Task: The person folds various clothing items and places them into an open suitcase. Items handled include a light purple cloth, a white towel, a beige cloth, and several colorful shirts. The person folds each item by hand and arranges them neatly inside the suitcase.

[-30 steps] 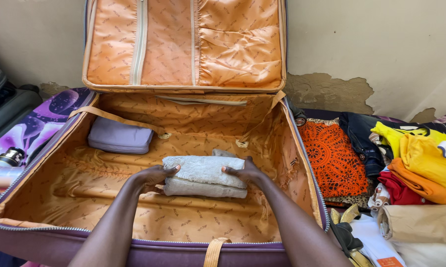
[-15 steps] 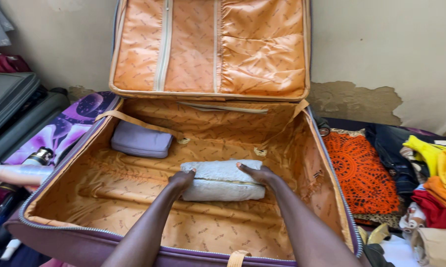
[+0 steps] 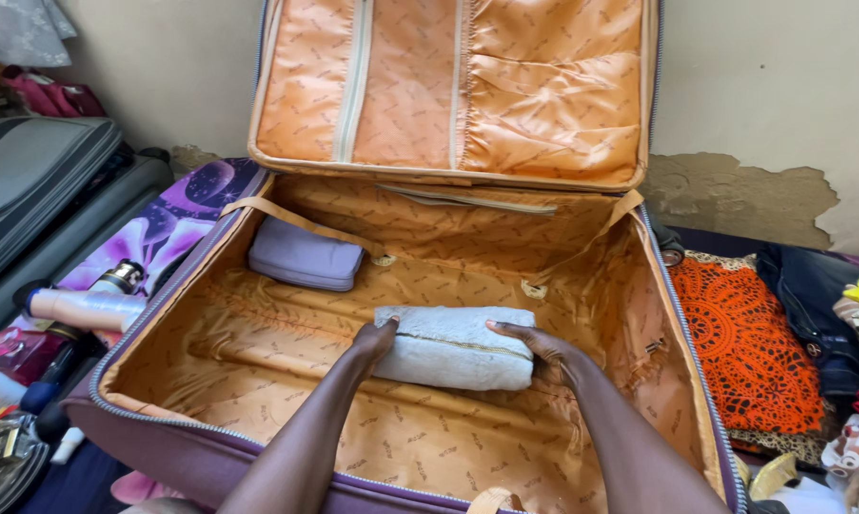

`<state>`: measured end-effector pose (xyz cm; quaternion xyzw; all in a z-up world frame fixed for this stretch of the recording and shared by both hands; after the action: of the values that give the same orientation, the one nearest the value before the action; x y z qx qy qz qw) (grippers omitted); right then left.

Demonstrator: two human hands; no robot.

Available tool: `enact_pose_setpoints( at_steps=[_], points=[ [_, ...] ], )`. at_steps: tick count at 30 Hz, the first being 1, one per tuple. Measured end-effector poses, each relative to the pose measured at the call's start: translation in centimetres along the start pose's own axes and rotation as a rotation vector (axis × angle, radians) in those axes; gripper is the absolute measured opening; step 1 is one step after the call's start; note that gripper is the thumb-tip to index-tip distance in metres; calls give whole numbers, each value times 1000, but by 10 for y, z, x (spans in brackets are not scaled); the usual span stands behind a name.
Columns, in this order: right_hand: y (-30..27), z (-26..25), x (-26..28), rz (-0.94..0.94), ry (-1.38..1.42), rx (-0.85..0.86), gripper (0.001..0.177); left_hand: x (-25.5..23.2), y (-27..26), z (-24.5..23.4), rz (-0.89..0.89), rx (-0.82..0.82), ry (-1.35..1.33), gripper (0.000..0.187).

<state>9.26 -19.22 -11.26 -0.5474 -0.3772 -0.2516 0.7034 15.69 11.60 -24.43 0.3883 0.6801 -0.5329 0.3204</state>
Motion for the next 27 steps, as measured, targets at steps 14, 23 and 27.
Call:
enact_pose_setpoints(
  at_steps=[14,23,27],
  points=[
    [15,94,39,-221,-123,-69,59,-54,30,-103,-138,178,-59,84],
    [130,232,77,-474,-294,-113,60,-38,10,-288,72,-350,-249,86],
    [180,255,48,-451,-156,-150,69,-29,19,-311,232,-571,-155,79]
  ],
)
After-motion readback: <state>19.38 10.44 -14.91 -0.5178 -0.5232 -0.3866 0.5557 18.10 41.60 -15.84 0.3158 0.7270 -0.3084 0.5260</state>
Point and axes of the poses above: each hand's wrist, its own y-axis towards the middle knuckle, its own z-axis out of the palm, x = y × z, the point moved 6 cm from there along y, towards the middle knuckle, and after that the axes turned 2 degrees about y, right-handed, at the moved point
